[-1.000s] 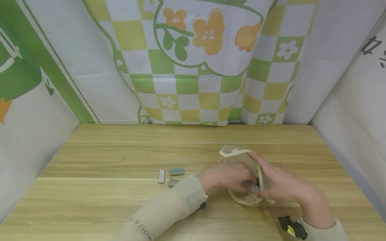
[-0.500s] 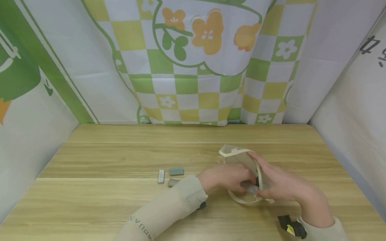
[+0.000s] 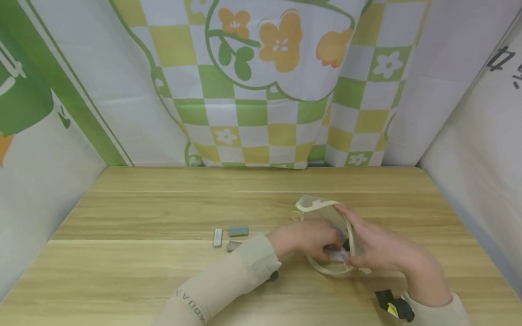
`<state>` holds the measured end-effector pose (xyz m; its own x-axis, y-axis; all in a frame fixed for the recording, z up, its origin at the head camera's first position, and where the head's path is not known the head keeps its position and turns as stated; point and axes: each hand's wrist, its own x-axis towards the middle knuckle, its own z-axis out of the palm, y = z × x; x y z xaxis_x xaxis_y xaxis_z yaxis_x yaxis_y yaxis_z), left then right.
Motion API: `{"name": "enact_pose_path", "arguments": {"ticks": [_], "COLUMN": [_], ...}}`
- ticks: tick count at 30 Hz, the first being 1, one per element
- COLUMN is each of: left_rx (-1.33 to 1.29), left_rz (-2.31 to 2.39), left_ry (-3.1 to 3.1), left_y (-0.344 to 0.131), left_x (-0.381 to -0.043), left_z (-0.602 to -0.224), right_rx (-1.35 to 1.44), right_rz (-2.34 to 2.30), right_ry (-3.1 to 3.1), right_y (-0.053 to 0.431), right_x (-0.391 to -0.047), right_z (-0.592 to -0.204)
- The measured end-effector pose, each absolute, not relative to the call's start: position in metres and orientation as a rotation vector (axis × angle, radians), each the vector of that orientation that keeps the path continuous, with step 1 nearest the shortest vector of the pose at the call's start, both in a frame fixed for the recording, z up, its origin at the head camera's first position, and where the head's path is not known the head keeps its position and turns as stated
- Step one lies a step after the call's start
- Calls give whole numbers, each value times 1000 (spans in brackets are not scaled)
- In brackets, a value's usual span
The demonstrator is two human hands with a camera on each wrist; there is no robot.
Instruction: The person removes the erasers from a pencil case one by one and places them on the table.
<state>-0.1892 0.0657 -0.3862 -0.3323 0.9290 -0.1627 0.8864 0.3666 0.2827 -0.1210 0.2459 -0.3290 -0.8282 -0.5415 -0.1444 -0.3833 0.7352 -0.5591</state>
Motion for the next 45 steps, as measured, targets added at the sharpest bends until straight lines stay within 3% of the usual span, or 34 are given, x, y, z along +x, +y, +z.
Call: {"name": "enact_pose_path", "arguments": {"ticks": [45], "left_rx": [1590], "left_rz": [221], "left_ry": [2294], "left_y": [52], "left_x": [-186], "left_z": [-374], "right_rx": [-719], "right_rz": [-756], "right_ry": [2640], "right_y": [247], "right_x": [-122], "right_z": [-331]}}
